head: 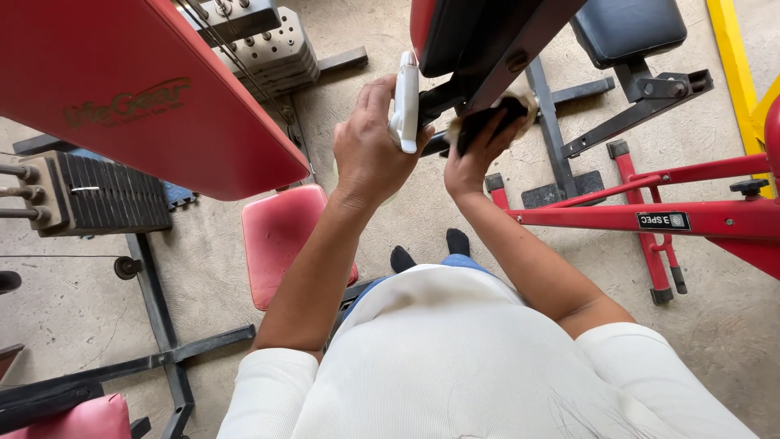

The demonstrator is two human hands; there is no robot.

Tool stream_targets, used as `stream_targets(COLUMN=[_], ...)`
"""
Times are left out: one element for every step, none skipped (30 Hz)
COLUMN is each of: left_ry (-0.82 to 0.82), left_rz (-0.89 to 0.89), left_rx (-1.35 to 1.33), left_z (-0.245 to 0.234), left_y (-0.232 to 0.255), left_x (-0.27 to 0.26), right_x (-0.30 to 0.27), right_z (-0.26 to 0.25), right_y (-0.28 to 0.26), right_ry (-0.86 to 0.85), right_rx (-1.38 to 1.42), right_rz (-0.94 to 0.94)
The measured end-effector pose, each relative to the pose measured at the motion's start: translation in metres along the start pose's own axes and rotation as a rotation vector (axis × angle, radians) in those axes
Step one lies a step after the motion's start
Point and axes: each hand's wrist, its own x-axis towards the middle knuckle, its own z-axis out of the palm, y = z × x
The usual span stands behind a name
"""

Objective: Wiping down and sanitizing various gym machines and padded benches using a spray bottle and a cleaning cloth.

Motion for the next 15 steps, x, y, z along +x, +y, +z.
stream_targets(left_ry=[0.000,-0.006,-0.008,-0.002,0.008,0.018,0.024,0.038,0.054,0.061,0.066,0.070,0.079,0.094,0.112], left_rz=[-0.001,0.000,0.003,0.002,0.022,0.042,0.038,0.051,0.063,0.057,0.034,0.012,0.006,-0.014,-0.033], left_rx=[0.000,-0.003,-0.006,-0.005,-0.006,-0.007,-0.005,-0.014,-0.018,-0.013,-0.026,-0.039,-0.036,-0.055,-0.074], left_z=[0.001,0.001,0.002,0.002,0.003,0.004,0.006,0.007,0.008,0.010,0.012,0.014,0.016,0.019,0.021], left_y=[-0.001,-0.001,-0.002,-0.003,-0.005,-0.006,-0.007,-0.007,-0.008,-0.008,-0.008,-0.008,-0.008,-0.007,-0.007], left_x=[-0.001,-0.001,0.000,0.002,0.000,-0.001,-0.002,-0.003,-0.004,-0.005,-0.007,-0.008,-0.010,-0.011,-0.012], right_x=[-0.002,-0.005,-0.004,0.002,0.003,0.005,0.008,0.012,0.015,0.017,0.018,0.020,0.019,0.018,0.019], right_z=[-0.007,-0.015,-0.021,-0.026,-0.032,-0.038,-0.041,-0.045,-0.047,-0.047,-0.047,-0.048,-0.042,-0.036,-0.030], right_y=[-0.001,-0.002,-0.004,-0.007,-0.010,-0.012,-0.020,-0.028,-0.037,-0.047,-0.057,-0.067,-0.065,-0.063,-0.062], right_ry=[-0.001,-0.014,-0.026,-0.025,-0.099,-0.173,-0.175,-0.282,-0.391,-0.394,-0.456,-0.518,-0.522,-0.582,-0.642], right_rx=[0.000,-0.136,-0.270,-0.268,-0.320,-0.371,-0.368,-0.378,-0.384,-0.378,-0.330,-0.281,-0.278,-0.189,-0.101], right_rz=[-0.001,-0.165,-0.333,-0.339,-0.409,-0.480,-0.486,-0.522,-0.560,-0.568,-0.591,-0.614,-0.624,-0.584,-0.546])
